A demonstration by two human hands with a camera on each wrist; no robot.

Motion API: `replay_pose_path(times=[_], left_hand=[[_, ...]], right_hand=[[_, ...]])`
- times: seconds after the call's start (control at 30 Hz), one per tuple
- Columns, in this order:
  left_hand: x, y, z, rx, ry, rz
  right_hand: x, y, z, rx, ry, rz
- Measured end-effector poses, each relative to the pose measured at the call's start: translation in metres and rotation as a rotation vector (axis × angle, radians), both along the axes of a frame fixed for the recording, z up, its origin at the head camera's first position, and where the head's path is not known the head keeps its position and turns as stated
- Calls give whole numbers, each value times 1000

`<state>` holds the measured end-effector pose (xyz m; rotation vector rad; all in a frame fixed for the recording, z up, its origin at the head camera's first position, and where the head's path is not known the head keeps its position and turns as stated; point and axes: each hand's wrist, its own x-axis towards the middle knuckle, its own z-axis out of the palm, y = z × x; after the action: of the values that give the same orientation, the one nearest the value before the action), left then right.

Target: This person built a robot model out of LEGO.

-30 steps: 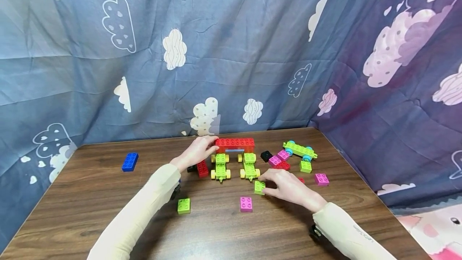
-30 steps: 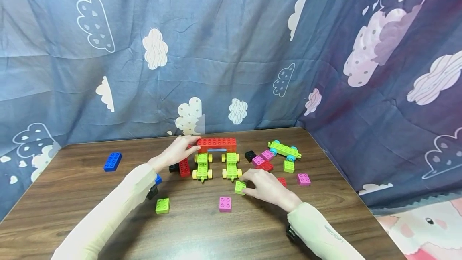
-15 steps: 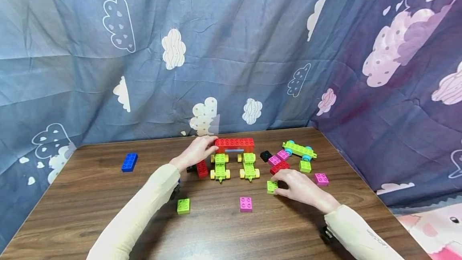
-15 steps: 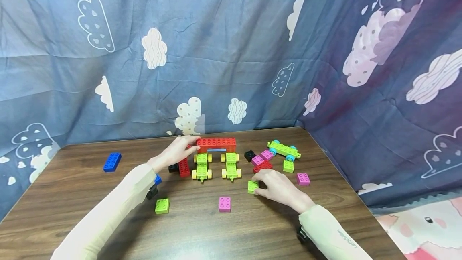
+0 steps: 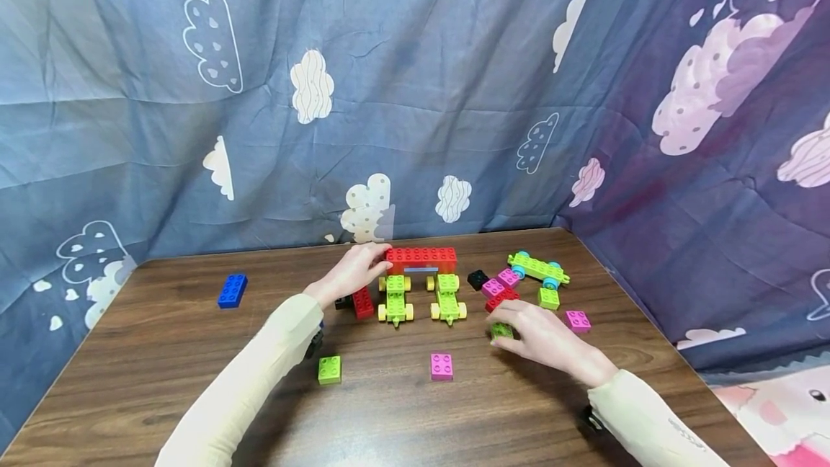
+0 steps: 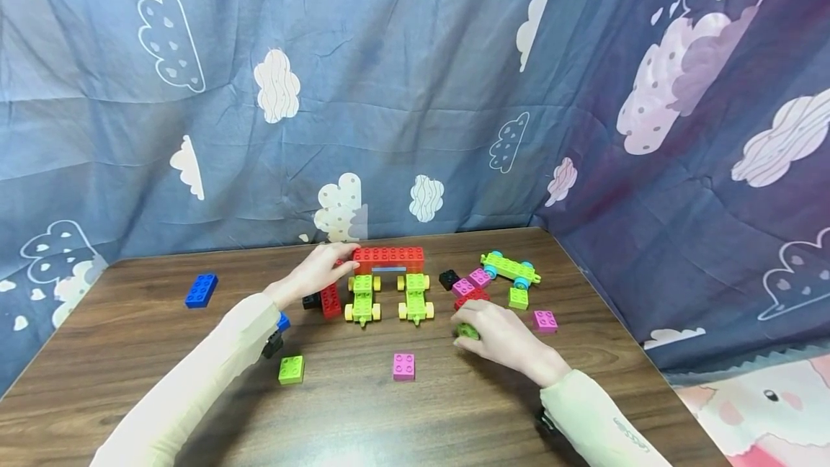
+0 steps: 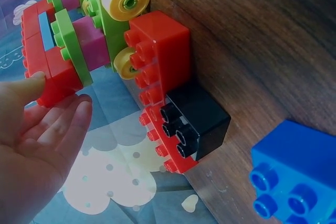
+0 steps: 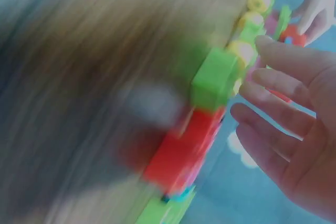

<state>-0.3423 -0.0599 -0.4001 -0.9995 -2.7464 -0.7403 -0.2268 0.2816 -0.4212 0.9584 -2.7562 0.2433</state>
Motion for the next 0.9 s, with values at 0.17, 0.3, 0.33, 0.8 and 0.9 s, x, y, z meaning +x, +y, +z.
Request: replay_pose_path(times=[0.17, 0.3, 0.33, 0.8, 0.9], left_hand=[[-1, 0, 1, -1, -9, -1], [-1, 0, 0, 0, -11, -1], [-1, 0, 1, 0, -9, -1], [0, 0, 1, 13, -16, -6], [0, 0, 0, 21, -23, -7]], right_hand=[[6, -30, 1, -58, -80, 121], [8, -52, -4, -69, -156, 198], [8, -57, -5, -65, -173, 207], [13, -52, -12, -29, -244, 228], [16, -41, -10, -18, -242, 208]])
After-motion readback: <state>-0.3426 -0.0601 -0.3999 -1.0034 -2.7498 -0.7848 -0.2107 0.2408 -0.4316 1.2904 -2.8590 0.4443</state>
